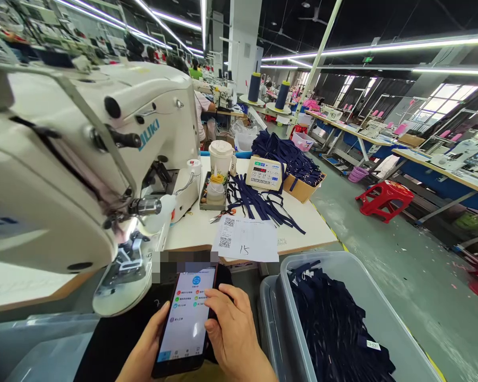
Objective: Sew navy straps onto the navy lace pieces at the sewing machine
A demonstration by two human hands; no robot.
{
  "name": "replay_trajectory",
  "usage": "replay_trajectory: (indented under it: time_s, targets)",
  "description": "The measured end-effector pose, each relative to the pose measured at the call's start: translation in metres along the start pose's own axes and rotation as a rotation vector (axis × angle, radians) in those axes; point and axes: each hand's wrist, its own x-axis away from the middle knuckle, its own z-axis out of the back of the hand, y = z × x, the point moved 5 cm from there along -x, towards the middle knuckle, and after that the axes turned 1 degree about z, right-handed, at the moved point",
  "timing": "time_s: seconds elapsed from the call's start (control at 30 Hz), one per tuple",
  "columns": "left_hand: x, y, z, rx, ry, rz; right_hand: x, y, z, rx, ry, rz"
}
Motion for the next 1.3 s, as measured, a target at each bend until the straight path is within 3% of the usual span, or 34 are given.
replay_trajectory:
  time_s: [0.07, 0.2, 0.3, 0.47, 1.0, 1.13, 1.3]
  targets:
    - [0.001, 0.000, -0.003, 0.021, -0.025, 0.042, 0.000, 0.000, 0.003, -0.028, 0.019, 0.001]
    - [-0.001, -0.002, -0.017, 0.102, -0.221, 0.212, 0.004, 0.003, 0.014, -0.118, 0.101, -0.018]
    - [-0.005, -0.002, -0.018, 0.100, -0.280, 0.240, 0.008, 0.007, 0.018, -0.149, 0.124, -0.053]
    - [-0.005, 0.003, -0.018, 0.086, -0.293, 0.160, 0.014, 0.012, 0.017, -0.162, 0.133, -0.080]
    - [-0.008, 0.001, -0.017, 0.129, -0.351, 0.182, 0.019, 0.002, 0.011, -0.187, 0.065, -0.028]
    - [-0.009, 0.000, -0.016, 0.170, -0.346, 0.210, 0.017, -0.006, 0.015, -0.175, 0.039, 0.072]
    - [-0.006, 0.000, -0.018, 0.156, -0.325, 0.227, 0.020, -0.027, 0.013, -0.058, -0.131, 0.319]
